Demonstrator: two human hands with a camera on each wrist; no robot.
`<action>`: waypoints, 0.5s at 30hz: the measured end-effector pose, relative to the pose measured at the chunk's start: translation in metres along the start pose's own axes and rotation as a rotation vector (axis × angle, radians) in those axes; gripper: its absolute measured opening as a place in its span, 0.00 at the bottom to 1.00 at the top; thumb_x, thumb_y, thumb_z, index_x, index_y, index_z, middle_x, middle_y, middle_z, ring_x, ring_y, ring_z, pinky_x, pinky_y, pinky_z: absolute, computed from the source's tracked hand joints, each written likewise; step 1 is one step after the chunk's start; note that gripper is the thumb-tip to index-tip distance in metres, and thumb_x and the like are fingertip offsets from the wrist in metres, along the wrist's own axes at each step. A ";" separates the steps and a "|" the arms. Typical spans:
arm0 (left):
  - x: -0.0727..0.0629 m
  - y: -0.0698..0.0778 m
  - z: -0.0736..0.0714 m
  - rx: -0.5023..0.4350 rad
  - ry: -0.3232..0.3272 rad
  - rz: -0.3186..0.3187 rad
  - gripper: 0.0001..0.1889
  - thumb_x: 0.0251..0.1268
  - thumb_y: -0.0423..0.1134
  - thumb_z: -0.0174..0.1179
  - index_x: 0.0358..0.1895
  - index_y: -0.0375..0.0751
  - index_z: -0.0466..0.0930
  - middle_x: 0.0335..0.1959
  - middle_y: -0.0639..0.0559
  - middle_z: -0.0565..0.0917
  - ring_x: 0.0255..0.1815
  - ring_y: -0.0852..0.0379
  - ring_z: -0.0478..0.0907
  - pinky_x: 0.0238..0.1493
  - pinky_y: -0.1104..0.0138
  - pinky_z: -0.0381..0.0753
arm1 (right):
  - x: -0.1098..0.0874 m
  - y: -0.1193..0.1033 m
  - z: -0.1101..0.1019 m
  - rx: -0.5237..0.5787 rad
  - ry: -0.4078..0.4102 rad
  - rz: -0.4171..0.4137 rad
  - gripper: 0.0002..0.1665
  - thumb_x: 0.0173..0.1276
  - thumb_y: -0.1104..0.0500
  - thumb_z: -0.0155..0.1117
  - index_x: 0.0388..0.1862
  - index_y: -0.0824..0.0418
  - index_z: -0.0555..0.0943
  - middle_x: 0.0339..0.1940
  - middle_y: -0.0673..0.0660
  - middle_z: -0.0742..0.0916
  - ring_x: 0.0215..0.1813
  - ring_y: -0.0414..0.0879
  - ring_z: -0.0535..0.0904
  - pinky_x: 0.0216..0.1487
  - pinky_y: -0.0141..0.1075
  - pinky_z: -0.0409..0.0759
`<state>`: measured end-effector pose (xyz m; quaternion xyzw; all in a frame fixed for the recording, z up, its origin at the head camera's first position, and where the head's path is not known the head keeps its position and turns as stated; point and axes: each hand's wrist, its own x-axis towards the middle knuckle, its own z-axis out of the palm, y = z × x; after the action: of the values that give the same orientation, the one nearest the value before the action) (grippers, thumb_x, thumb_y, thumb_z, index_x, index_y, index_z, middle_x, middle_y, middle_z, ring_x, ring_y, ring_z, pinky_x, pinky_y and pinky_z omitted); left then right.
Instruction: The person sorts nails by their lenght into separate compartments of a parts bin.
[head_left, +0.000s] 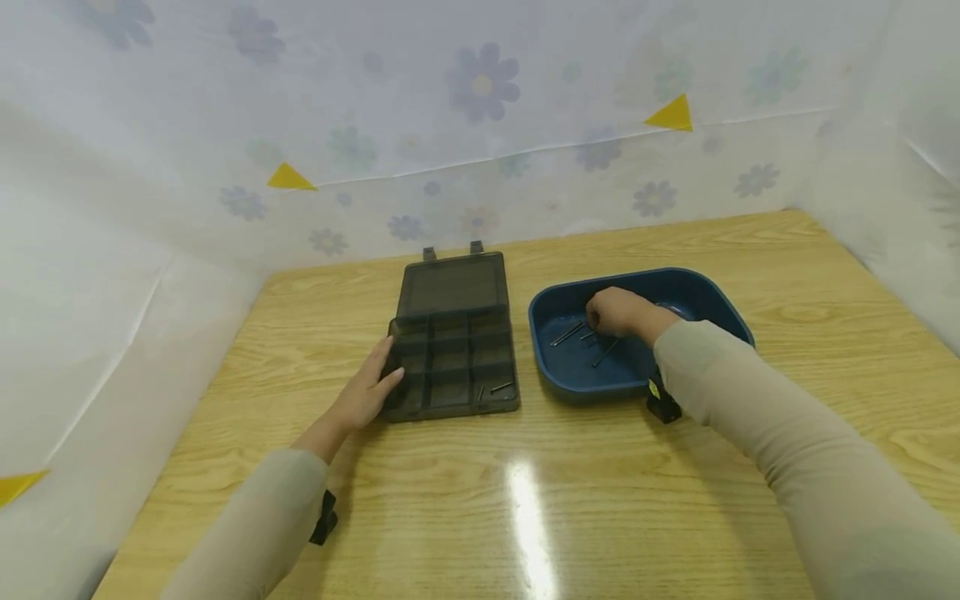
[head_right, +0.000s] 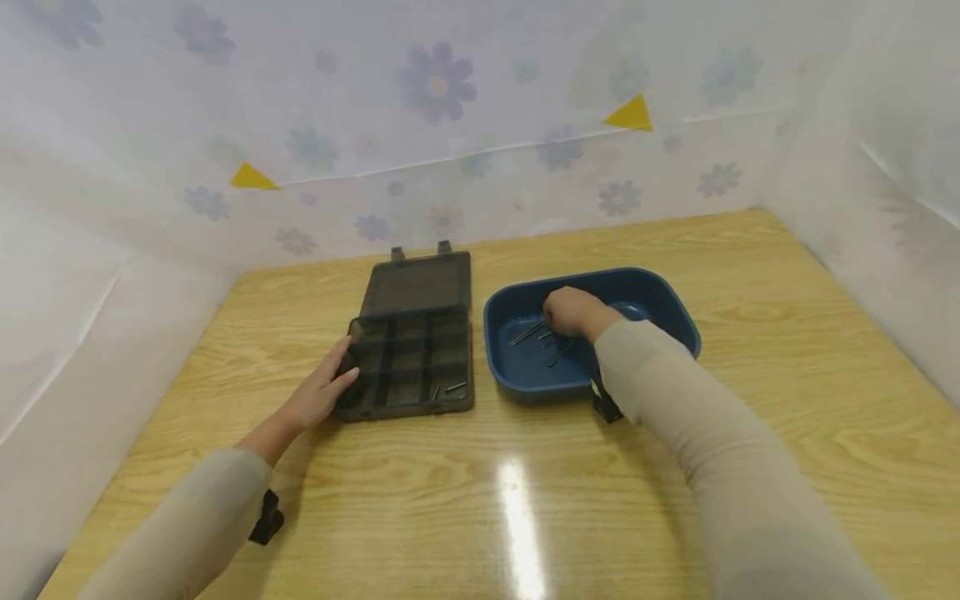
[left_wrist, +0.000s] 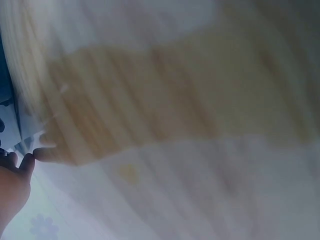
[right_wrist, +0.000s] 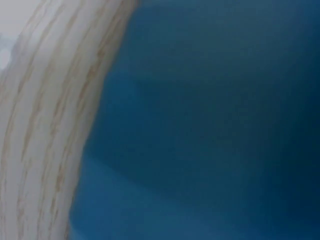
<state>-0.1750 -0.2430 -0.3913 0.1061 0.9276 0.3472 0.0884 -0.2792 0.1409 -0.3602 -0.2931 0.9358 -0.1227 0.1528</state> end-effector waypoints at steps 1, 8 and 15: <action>0.000 0.000 0.000 -0.003 -0.001 -0.002 0.31 0.68 0.46 0.36 0.67 0.40 0.34 0.67 0.41 0.38 0.66 0.44 0.35 0.60 0.49 0.40 | 0.000 0.000 0.000 -0.006 -0.004 -0.001 0.09 0.54 0.72 0.50 0.25 0.64 0.78 0.23 0.54 0.78 0.24 0.45 0.69 0.26 0.36 0.70; 0.000 0.000 0.000 -0.011 -0.007 -0.010 0.32 0.68 0.46 0.38 0.67 0.39 0.34 0.67 0.40 0.38 0.66 0.44 0.36 0.60 0.48 0.40 | -0.003 -0.002 0.000 -0.004 -0.032 0.010 0.06 0.54 0.71 0.52 0.23 0.63 0.76 0.20 0.53 0.75 0.22 0.44 0.67 0.23 0.34 0.66; 0.001 0.002 -0.001 -0.010 -0.013 -0.010 0.32 0.68 0.46 0.37 0.67 0.39 0.33 0.67 0.39 0.37 0.66 0.43 0.35 0.60 0.48 0.40 | -0.006 -0.001 -0.003 0.007 -0.009 0.003 0.04 0.54 0.71 0.53 0.26 0.65 0.75 0.23 0.54 0.77 0.24 0.46 0.68 0.25 0.36 0.68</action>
<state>-0.1764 -0.2423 -0.3893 0.1031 0.9258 0.3507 0.0969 -0.2753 0.1438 -0.3561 -0.2916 0.9351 -0.1246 0.1582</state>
